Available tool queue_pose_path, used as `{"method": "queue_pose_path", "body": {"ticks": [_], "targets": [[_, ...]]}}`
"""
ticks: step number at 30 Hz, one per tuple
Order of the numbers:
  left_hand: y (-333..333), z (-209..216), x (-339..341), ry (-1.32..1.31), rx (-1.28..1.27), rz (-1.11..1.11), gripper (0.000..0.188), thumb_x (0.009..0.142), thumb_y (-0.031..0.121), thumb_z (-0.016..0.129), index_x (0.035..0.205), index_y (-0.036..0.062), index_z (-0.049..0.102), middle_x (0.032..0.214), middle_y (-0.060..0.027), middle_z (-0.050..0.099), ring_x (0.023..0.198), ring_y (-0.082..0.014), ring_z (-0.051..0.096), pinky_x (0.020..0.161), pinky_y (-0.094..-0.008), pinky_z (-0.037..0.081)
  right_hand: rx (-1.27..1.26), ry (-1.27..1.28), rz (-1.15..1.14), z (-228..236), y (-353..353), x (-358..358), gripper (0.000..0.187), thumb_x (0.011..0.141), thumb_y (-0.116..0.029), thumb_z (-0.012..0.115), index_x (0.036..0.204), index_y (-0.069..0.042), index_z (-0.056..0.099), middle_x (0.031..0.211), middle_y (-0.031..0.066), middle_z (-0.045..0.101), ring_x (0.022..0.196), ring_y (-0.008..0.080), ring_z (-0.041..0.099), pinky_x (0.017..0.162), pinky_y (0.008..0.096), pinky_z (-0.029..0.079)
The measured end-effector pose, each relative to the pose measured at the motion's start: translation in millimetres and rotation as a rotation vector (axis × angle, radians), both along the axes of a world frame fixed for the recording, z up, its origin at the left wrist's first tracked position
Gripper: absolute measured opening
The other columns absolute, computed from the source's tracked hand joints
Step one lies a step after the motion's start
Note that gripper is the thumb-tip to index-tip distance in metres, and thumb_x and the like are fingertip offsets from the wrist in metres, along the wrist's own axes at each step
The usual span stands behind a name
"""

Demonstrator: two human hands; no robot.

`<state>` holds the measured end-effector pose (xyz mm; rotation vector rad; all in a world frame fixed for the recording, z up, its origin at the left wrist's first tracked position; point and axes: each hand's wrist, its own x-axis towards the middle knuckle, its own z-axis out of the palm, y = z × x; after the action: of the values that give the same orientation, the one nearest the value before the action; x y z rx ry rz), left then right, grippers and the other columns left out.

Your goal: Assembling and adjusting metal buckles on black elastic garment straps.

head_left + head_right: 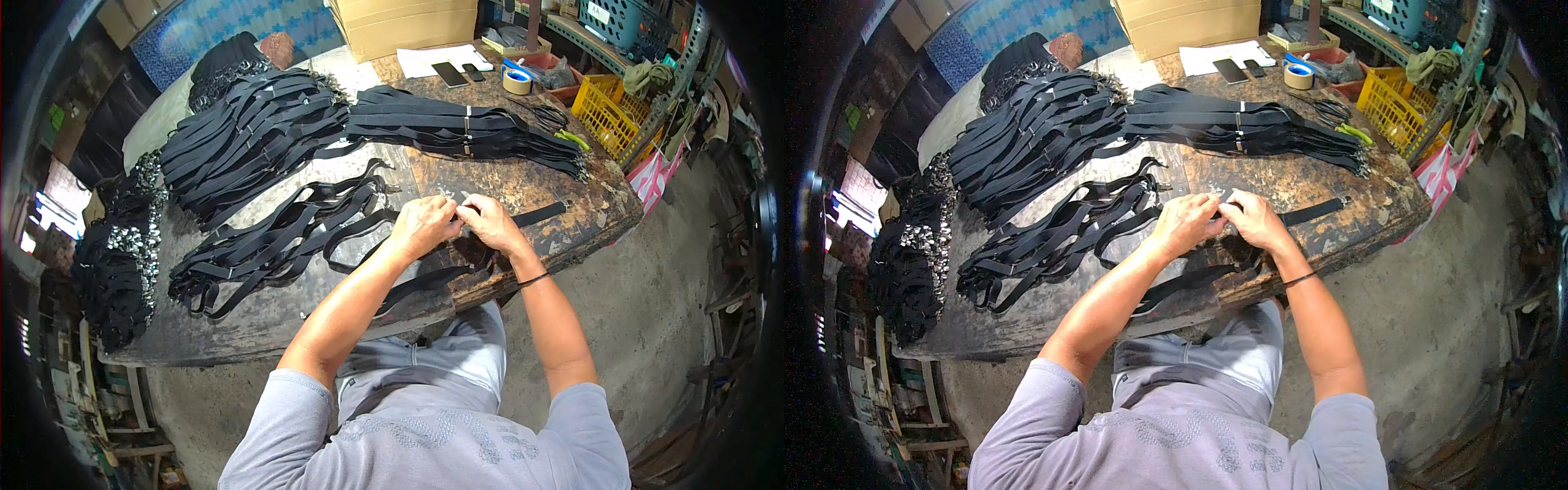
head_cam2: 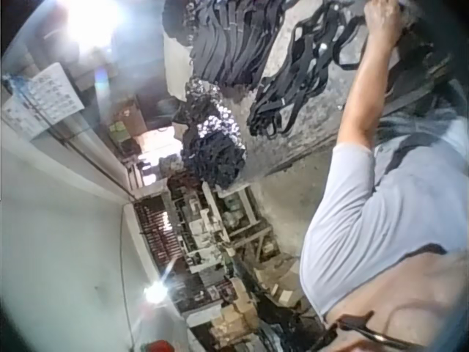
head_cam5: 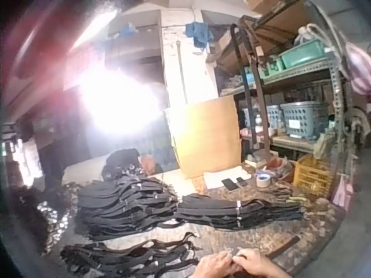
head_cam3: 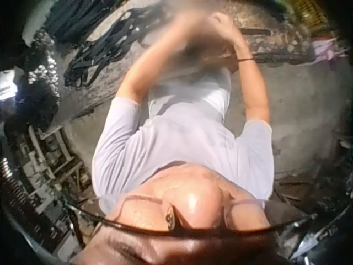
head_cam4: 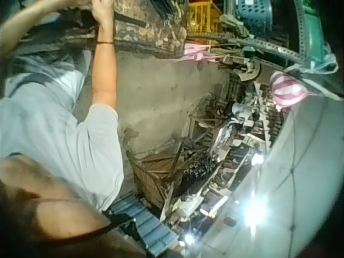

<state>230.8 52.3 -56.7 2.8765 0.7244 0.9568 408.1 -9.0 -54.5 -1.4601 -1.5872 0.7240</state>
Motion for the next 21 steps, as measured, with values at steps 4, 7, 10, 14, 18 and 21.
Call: {"method": "queue_pose_path", "body": {"ticks": [4,7,10,14,18,21], "targets": [[-5,5,0,0.019,-0.167,-0.015,0.034,0.08,0.027,0.074,0.105,0.0082,0.061,0.088,-0.0134,0.067,0.081,-0.035,0.068,0.07,-0.0438,0.055,-0.048,-0.051,-0.021,-7,3,9,0.03,0.088,-0.028,0.063,0.086,0.002,0.065,0.094,0.0207,0.067,0.107,0.0369,0.064,0.088,0.042,0.049],[-7,16,-18,0.218,-0.265,0.066,0.038,0.08,0.026,0.072,0.112,0.0091,0.06,0.094,-0.0149,0.068,0.086,-0.037,0.068,0.074,-0.0445,0.055,-0.067,-0.151,-0.035,-9,4,13,0.031,0.088,-0.029,0.064,0.085,0.001,0.066,0.095,0.0225,0.068,0.117,0.0384,0.061,0.091,0.0432,0.048],[-2,26,-57,0.332,-0.327,0.126,0.042,0.078,0.025,0.071,0.116,0.0098,0.064,0.098,-0.0161,0.071,0.091,-0.0351,0.069,0.08,-0.0446,0.055,-0.145,-0.228,-0.053,-14,12,20,0.035,0.086,-0.035,0.063,0.086,-0.001,0.069,0.096,0.0206,0.069,0.106,0.0361,0.065,0.087,0.0431,0.049],[-5,55,-110,0.294,-0.626,0.068,0.046,0.08,0.019,0.073,0.124,0.0081,0.063,0.102,-0.0179,0.071,0.091,-0.0316,0.071,0.08,-0.0406,0.054,-0.251,-0.307,-0.042,-8,16,24,0.037,0.083,-0.04,0.064,0.088,-0.004,0.072,0.092,0.0186,0.07,0.093,0.0348,0.067,0.081,0.0428,0.051],[-10,47,-130,0.198,-0.681,0.018,0.049,0.082,0.012,0.072,0.129,0.007,0.061,0.108,-0.0172,0.071,0.092,-0.0265,0.071,0.084,-0.0377,0.053,-0.348,-0.521,-0.071,-10,20,20,0.034,0.082,-0.04,0.066,0.095,-0.009,0.072,0.108,0.0159,0.067,0.109,0.0342,0.059,0.091,0.0453,0.047],[-10,30,-135,0.144,-0.613,-0.005,0.046,0.083,0.013,0.071,0.127,0.0064,0.061,0.106,-0.0144,0.072,0.092,-0.0232,0.068,0.084,-0.0349,0.051,-0.324,-0.707,-0.143,-6,18,10,0.032,0.082,-0.04,0.066,0.098,-0.012,0.071,0.123,0.013,0.058,0.122,0.0361,0.048,0.1,0.0503,0.041]]}}
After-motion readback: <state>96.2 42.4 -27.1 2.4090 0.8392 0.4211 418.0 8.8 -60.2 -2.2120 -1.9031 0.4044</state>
